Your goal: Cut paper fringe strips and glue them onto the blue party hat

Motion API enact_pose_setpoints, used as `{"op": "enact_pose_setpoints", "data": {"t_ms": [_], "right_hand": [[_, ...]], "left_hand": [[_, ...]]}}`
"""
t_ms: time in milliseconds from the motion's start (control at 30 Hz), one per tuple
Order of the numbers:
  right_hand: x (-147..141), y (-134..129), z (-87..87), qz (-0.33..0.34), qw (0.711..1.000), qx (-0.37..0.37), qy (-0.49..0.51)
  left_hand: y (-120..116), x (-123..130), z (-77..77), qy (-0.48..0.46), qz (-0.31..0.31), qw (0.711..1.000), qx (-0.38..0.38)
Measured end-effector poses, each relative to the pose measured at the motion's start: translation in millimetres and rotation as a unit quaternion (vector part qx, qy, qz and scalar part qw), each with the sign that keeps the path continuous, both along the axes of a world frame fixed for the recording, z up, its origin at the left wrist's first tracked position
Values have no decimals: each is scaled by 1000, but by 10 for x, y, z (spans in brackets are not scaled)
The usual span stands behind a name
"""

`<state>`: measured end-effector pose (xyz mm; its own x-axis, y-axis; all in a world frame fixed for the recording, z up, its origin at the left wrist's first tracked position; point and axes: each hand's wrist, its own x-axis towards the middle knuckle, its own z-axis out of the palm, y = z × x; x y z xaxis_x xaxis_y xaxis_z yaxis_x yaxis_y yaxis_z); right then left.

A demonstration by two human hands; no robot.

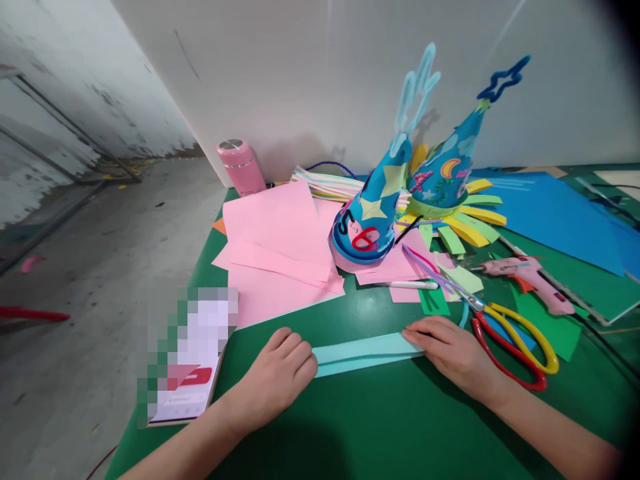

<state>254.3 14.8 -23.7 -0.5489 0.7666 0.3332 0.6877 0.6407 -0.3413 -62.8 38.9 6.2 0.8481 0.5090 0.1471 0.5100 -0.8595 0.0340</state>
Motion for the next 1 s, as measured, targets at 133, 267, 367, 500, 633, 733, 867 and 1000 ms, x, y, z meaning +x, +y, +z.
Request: {"op": "enact_pose_setpoints", "data": {"t_ms": [133,267,367,500,633,733,867,1000], "right_hand": [[0,0,0,-1,1000,1,-3],[-8,1,6,-3,1000,0,-6],[-3,-2,-4,-6,1000,-3,-7],[6,-14,-13,-6,1000,-8,-7],[4,-12,-27,-2,1000,-4,-7],[6,4,-39,-3,1000,-1,-8],[-4,9,40,-14,1000,-5,-12],[-166,-37,268,-55,997,-14,-51]], "left_hand": [[-4,-2,17,1,-29,999,32],[7,-32,41,17,-70,997,14],[5,-68,59,17,-69,997,-34],[-43,-58,47,-12,-8,995,-97],[-110,87,0,-54,76,993,-73],[-153,204,-43,-15,118,993,-20],[-220,251,-110,8,125,990,60],[-250,267,-126,3,126,987,102]]}}
